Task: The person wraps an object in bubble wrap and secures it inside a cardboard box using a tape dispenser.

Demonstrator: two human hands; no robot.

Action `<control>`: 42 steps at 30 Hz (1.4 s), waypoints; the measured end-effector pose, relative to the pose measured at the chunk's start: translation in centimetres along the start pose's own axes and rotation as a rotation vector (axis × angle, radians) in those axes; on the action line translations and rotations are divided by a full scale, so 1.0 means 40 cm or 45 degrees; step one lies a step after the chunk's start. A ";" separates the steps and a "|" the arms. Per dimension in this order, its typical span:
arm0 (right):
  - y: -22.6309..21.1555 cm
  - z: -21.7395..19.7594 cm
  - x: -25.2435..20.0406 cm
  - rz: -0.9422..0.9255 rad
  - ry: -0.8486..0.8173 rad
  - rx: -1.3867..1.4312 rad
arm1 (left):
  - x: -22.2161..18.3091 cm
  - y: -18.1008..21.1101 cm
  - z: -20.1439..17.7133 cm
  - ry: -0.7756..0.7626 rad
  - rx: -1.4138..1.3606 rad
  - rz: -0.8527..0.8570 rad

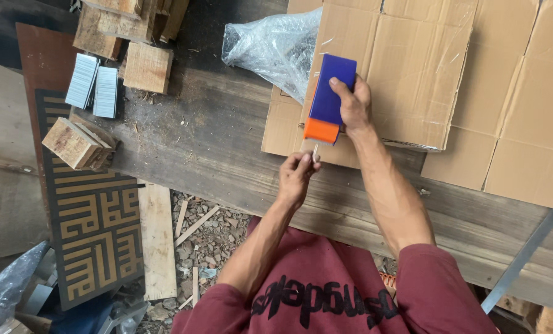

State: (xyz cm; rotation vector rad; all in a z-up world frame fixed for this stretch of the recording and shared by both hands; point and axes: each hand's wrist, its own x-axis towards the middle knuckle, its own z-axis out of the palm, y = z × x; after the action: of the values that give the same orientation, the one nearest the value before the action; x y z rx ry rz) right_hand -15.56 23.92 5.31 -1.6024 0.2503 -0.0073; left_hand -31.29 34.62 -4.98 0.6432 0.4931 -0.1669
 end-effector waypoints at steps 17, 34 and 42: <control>-0.088 -0.039 0.004 -0.534 -0.218 -0.138 | 0.017 -0.130 -0.103 0.535 -0.214 -0.345; -0.137 -0.069 -0.036 -0.656 -0.158 -0.174 | 0.133 -0.138 -0.100 0.059 -0.784 -0.383; -0.139 -0.058 0.005 -0.660 -0.150 -0.138 | 0.246 -0.223 -0.069 0.264 -0.829 -0.373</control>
State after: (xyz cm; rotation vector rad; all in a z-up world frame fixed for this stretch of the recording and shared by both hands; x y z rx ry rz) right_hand -14.87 21.73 10.87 -1.7298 -0.2645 -0.3016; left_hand -26.42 29.27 -16.45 -0.0540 0.7952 -0.2034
